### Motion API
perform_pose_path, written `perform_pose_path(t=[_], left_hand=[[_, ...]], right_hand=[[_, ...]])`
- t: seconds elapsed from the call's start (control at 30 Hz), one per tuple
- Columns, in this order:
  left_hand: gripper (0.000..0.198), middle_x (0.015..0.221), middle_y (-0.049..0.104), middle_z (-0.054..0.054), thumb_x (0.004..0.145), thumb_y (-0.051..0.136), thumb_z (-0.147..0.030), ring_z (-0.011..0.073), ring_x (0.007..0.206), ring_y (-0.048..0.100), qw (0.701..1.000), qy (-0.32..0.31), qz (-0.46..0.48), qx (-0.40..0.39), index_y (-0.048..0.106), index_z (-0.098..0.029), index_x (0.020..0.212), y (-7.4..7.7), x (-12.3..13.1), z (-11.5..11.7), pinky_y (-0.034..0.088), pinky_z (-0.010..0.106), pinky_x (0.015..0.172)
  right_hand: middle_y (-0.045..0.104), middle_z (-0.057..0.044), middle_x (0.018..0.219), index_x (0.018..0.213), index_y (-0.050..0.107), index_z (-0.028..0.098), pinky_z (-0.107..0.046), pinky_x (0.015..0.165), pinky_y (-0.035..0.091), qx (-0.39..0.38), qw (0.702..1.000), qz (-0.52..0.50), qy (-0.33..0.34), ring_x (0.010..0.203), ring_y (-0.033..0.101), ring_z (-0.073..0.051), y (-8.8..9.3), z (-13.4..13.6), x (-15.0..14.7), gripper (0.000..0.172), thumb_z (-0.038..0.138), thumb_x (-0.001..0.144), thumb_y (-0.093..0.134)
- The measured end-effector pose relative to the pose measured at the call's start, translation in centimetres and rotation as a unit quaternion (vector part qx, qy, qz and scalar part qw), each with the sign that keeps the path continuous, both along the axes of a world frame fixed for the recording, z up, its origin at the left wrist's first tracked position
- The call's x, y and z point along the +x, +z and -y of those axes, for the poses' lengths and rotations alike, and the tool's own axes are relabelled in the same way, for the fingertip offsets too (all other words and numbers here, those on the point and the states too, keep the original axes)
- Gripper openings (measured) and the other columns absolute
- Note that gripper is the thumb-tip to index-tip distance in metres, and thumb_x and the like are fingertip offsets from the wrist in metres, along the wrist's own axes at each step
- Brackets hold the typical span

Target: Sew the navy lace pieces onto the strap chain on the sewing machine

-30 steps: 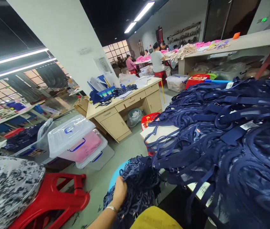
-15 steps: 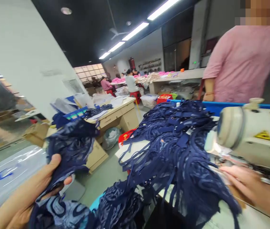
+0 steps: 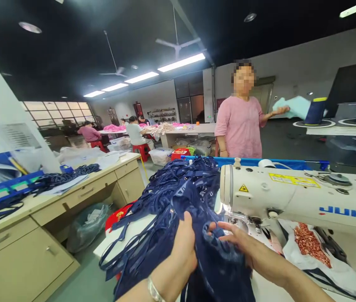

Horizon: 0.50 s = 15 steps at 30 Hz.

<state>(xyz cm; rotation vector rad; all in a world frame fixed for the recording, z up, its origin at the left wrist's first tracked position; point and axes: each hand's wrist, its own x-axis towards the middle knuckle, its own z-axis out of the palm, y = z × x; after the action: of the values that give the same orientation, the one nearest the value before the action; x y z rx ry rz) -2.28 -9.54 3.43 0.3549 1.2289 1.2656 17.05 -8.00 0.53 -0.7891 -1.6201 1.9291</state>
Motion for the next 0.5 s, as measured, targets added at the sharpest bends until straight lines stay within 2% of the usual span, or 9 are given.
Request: perform_pose_path(t=[0.1,0.17,0.27,0.37,0.43,0.5], left_hand=[[0.030,0.102,0.069,0.009,0.094,0.047,-0.035,0.0196,0.088,0.069,0.999,-0.030,0.010,0.043,0.053,-0.020,0.120,-2.8,1.3,-0.9,0.055,0.031,0.077],[0.026,0.102,0.069,0.010,0.089,0.053,-0.025,0.0202,0.089,0.068,0.996,-0.034,-0.030,0.082,0.056,-0.018,0.115,-3.2,1.0,-2.2,0.055,0.031,0.078],[0.034,0.102,0.069,0.011,0.081,0.064,-0.022,0.0208,0.085,0.068,0.977,-0.013,-0.148,0.154,0.057,-0.016,0.113,-2.2,-0.5,-5.2,0.056,0.034,0.077],[0.038,0.100,0.069,0.011,0.076,0.066,-0.018,0.0200,0.083,0.068,0.952,-0.005,-0.241,0.188,0.057,-0.015,0.114,-1.0,-2.0,-8.5,0.055,0.034,0.077],[0.033,0.096,0.069,0.011,0.081,0.061,-0.020,0.0197,0.081,0.068,0.934,-0.013,-0.290,0.210,0.057,-0.014,0.113,-0.5,-2.2,-10.3,0.055,0.034,0.076],[0.027,0.094,0.069,0.009,0.084,0.055,-0.018,0.0196,0.082,0.067,0.901,-0.033,-0.355,0.248,0.059,-0.015,0.110,-0.2,-1.9,-11.4,0.054,0.035,0.079]], right_hand=[[0.059,-0.003,0.097,0.138,0.044,0.025,-0.033,0.088,0.039,0.070,0.992,0.092,-0.042,0.098,0.052,-0.021,-0.2,-0.3,-0.3,0.062,0.056,0.085,0.056],[0.054,0.001,0.078,0.132,0.052,0.022,-0.028,0.074,0.039,0.077,0.987,0.137,-0.025,0.076,0.049,-0.016,-0.1,-0.6,-0.3,0.053,0.045,0.085,0.055],[0.045,0.005,0.064,0.131,0.055,0.025,-0.023,0.061,0.034,0.126,0.970,0.205,0.021,0.058,0.037,-0.011,0.3,-1.0,0.5,0.049,0.032,0.083,0.051],[0.051,0.005,0.064,0.134,0.051,0.032,-0.025,0.066,0.038,0.216,0.937,0.273,0.020,0.061,0.043,-0.012,0.8,-1.2,1.6,0.054,0.029,0.080,0.049],[0.055,0.005,0.066,0.135,0.050,0.035,-0.027,0.069,0.040,0.262,0.916,0.305,0.004,0.064,0.047,-0.014,0.9,-1.1,2.0,0.057,0.028,0.078,0.048],[0.056,0.006,0.067,0.134,0.050,0.036,-0.028,0.072,0.040,0.295,0.900,0.322,-0.019,0.066,0.049,-0.015,0.8,-1.0,2.1,0.059,0.027,0.076,0.048]])
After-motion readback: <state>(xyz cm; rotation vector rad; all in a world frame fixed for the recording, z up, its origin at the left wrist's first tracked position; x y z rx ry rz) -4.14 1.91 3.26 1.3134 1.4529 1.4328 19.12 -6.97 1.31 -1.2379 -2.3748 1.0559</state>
